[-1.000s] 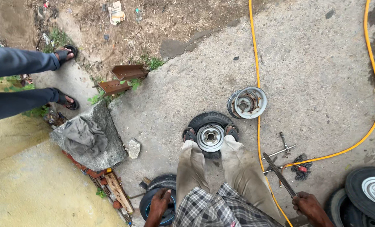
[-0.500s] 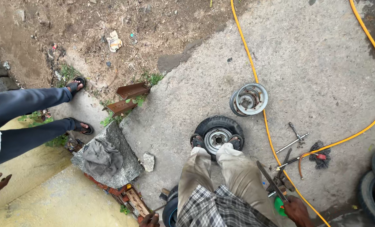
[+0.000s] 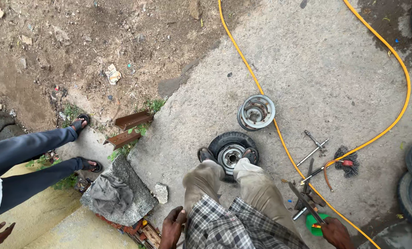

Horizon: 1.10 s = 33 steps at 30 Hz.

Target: The person seats a tire onto a metal rim by hand, then uses a tire iron to lever the bead over the rim edge while stepping on the tire to hold it in place. The person repeatedly repositions the iron and rotates the tire to work the bead around the circumference.

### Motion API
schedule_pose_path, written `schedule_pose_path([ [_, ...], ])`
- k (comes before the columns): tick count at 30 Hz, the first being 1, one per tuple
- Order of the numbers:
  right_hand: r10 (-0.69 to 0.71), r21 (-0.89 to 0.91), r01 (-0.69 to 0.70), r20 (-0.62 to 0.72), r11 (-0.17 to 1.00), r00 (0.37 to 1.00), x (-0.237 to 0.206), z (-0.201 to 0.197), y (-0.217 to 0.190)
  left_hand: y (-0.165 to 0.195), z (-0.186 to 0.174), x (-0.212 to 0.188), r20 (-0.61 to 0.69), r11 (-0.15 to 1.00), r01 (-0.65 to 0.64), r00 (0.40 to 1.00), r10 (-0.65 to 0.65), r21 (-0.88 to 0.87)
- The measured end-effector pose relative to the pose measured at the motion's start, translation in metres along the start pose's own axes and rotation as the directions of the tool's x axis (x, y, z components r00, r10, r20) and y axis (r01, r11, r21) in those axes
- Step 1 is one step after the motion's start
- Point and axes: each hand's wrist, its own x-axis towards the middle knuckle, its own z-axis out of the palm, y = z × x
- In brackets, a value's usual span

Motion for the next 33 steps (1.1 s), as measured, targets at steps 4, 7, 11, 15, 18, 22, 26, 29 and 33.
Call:
schedule_pose_path([
  [4,-0.27,-0.175,0.252,-0.089,0.952,0.959,0.006,0.001,0.036,-0.011,0.011,0.005,-0.006,0.998,-0.058,0.998,0.058,-0.009],
  [7,-0.309,-0.113,0.292,-0.182,0.95,0.933,0.01,-0.006,0.039,-0.016,0.002,0.005,-0.03,0.998,0.015,0.999,-0.014,0.057],
  [11,-0.254,-0.089,0.243,-0.153,0.966,0.955,0.006,-0.022,0.017,-0.016,-0.025,-0.001,-0.084,0.984,0.145,0.987,-0.137,0.1],
  [15,0.266,0.362,-0.27,0.063,0.892,0.962,-0.002,-0.046,-0.02,-0.002,-0.046,-0.007,-0.146,0.986,0.164,0.977,-0.158,0.024],
  [18,0.249,0.486,-0.237,0.042,0.841,0.968,0.007,-0.051,-0.035,0.012,-0.049,0.005,-0.12,0.987,0.161,0.98,-0.159,0.009],
  [22,0.276,0.451,-0.223,-0.054,0.864,0.96,0.038,-0.033,-0.05,0.027,-0.041,0.024,-0.065,0.998,0.054,0.996,-0.055,-0.013],
  [26,-0.076,0.089,0.115,-0.358,0.989,0.931,0.05,-0.032,-0.063,0.024,-0.045,0.007,-0.122,0.986,-0.072,0.988,0.091,0.151],
  [29,0.308,0.366,-0.271,-0.043,0.89,0.951,0.039,-0.047,-0.056,0.024,-0.056,-0.02,-0.102,0.98,0.2,0.975,-0.198,0.015],
  [33,0.287,0.392,-0.252,-0.033,0.885,0.957,0.02,-0.072,-0.039,0.019,-0.05,-0.032,-0.175,0.994,0.051,0.982,-0.068,-0.101],
])
